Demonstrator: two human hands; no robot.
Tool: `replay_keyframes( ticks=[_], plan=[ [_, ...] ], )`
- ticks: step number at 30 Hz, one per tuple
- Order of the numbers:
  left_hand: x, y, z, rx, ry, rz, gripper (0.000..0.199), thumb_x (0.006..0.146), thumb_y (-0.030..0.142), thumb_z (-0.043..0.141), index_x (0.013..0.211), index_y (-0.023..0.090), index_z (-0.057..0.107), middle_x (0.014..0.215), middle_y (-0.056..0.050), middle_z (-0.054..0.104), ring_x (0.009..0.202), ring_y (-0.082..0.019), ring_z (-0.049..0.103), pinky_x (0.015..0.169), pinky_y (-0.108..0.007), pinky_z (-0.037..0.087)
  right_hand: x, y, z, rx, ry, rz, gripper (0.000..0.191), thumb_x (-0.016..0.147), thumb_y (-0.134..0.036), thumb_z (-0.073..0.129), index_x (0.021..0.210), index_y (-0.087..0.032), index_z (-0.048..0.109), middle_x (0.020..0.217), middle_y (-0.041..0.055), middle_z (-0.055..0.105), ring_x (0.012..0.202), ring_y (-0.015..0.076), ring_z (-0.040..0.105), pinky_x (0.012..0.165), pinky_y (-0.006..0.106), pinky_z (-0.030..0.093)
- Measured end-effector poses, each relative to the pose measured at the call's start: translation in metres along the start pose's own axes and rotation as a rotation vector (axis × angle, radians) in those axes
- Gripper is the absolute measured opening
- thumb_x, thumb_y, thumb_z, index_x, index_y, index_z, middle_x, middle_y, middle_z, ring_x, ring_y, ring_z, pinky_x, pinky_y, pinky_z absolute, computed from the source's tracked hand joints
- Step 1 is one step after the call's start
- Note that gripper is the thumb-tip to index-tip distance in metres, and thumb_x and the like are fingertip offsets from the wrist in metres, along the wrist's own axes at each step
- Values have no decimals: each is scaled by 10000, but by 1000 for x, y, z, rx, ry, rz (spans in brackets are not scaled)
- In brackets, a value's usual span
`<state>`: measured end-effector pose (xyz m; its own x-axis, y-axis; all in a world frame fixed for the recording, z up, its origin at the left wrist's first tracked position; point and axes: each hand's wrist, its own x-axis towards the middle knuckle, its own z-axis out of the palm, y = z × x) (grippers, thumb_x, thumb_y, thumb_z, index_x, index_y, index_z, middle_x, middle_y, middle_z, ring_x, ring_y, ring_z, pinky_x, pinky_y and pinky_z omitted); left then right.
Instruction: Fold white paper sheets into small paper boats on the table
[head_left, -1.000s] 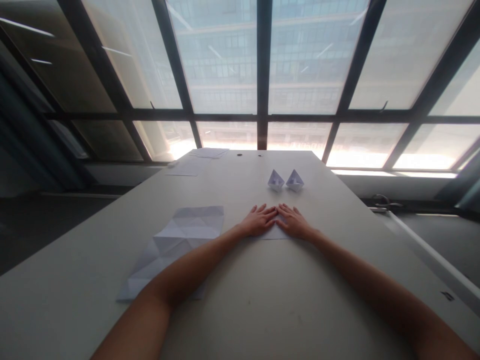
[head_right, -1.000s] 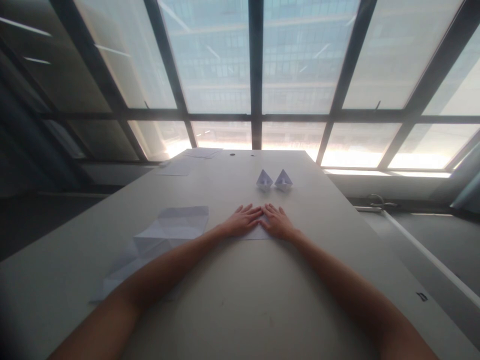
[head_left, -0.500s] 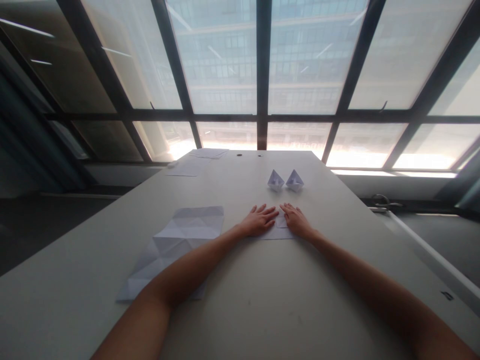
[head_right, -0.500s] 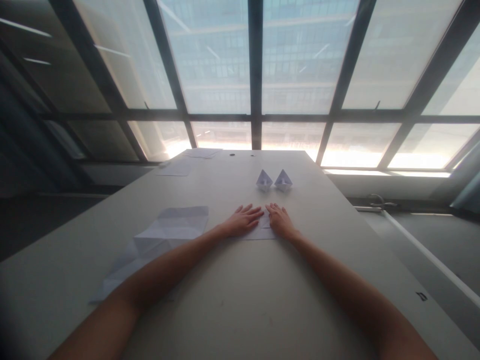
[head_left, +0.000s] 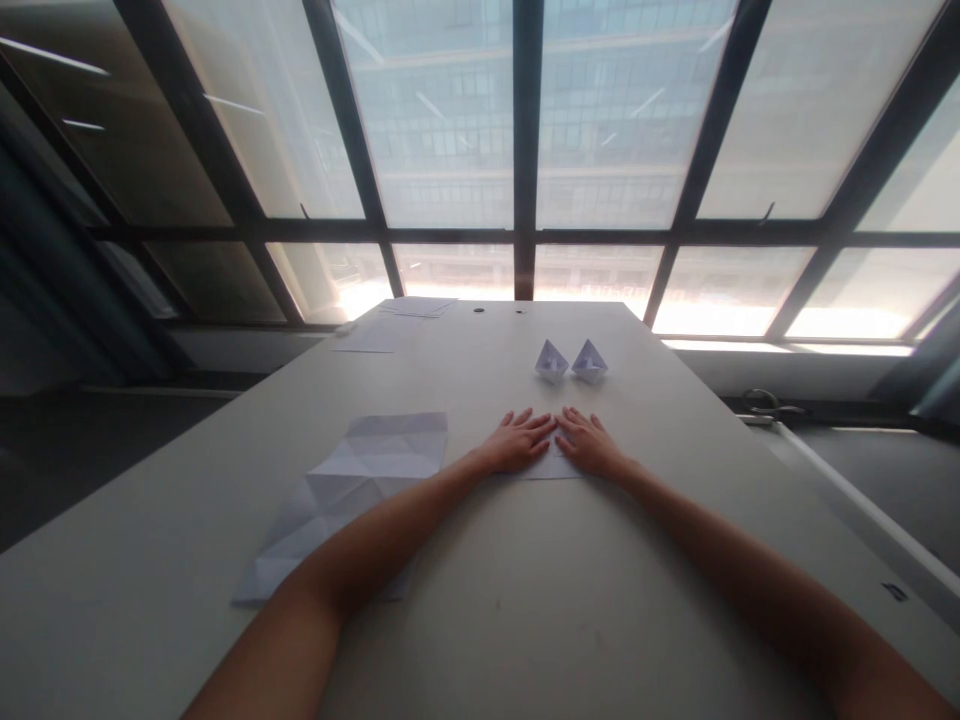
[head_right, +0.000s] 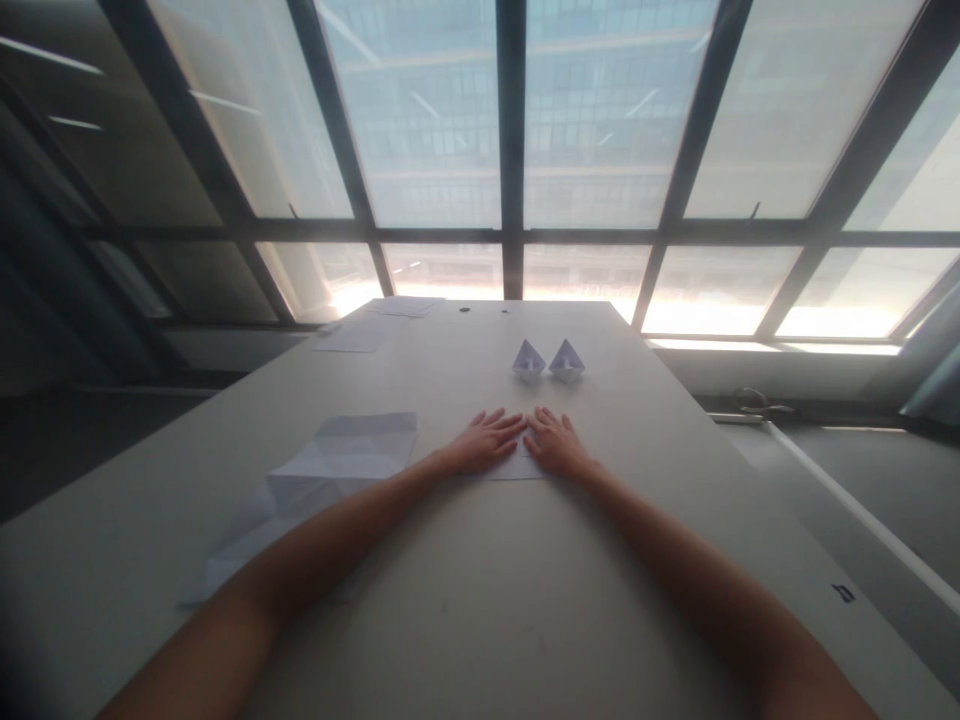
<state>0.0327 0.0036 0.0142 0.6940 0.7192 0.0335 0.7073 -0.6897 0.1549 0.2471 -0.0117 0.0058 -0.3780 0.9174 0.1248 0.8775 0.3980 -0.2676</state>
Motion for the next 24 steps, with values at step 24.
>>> replay_keyframes(
  ticks=[24],
  plan=[
    [0,-1,-1,5,-12,6,538,1026,528,258,1552,421,226,1631,41,226,1498,-339,154,1163,-615,127,3,5,4,51,55,2,484,993,-280,383,1460,-187,473,1552,121,402,1460,222,306,1196,460,172]
  ],
)
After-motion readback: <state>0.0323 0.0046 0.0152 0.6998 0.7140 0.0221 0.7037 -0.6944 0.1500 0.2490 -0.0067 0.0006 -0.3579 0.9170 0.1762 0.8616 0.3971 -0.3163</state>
